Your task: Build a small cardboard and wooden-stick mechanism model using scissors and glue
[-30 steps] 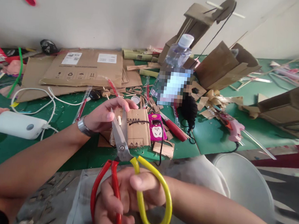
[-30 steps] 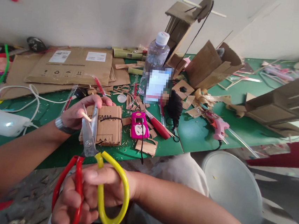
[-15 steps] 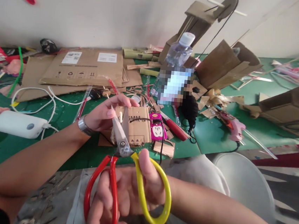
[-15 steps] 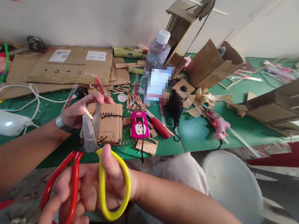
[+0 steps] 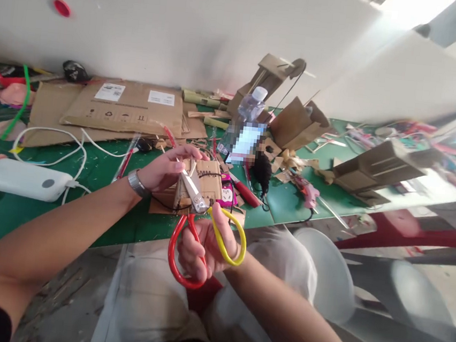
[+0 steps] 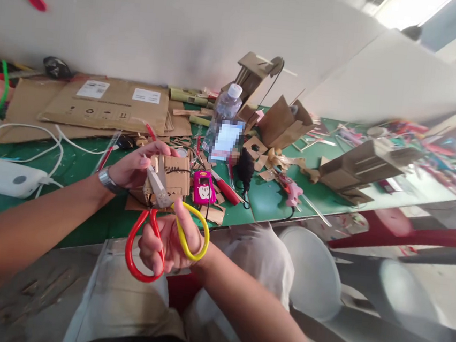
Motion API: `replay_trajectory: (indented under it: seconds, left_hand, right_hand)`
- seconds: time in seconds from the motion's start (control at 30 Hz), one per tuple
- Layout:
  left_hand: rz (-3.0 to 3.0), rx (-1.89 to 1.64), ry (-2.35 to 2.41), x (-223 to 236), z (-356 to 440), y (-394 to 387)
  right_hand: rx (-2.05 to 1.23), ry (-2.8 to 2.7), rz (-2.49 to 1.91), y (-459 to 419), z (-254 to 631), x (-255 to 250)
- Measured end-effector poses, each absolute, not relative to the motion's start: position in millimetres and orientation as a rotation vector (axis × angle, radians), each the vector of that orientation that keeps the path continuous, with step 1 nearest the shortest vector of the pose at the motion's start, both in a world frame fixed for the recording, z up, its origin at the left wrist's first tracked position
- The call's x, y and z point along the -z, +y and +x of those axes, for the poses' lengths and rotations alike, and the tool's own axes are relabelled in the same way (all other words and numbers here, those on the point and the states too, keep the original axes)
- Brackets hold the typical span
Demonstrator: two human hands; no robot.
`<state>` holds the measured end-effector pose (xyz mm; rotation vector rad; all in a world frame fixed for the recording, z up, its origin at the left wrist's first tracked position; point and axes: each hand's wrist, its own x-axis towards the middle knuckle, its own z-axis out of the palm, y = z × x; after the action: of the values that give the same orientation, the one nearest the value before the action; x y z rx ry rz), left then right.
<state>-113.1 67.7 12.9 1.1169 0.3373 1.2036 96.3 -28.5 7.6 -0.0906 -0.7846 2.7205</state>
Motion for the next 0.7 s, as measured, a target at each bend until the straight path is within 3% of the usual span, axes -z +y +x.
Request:
replay_trajectory:
  seconds: [0.3,0.6,0.7]
  left_hand:
    - [1.048,-1.124,0.345,-14.0,-118.3,66.9]
    - [1.028,-1.112,0.35,-9.7,-118.8,71.8]
    - [1.038,-1.111,0.341,-9.7,-118.6,73.9]
  right_hand:
    - [-2.554,-0.929,-0.362,-37.1,93.8,-10.4]
    - [-2.35,-0.719,-0.865,-66.6,138.2,-8.7]
    - [-2.134,-0.66,-1.013,-78.0,159.2,-20.5]
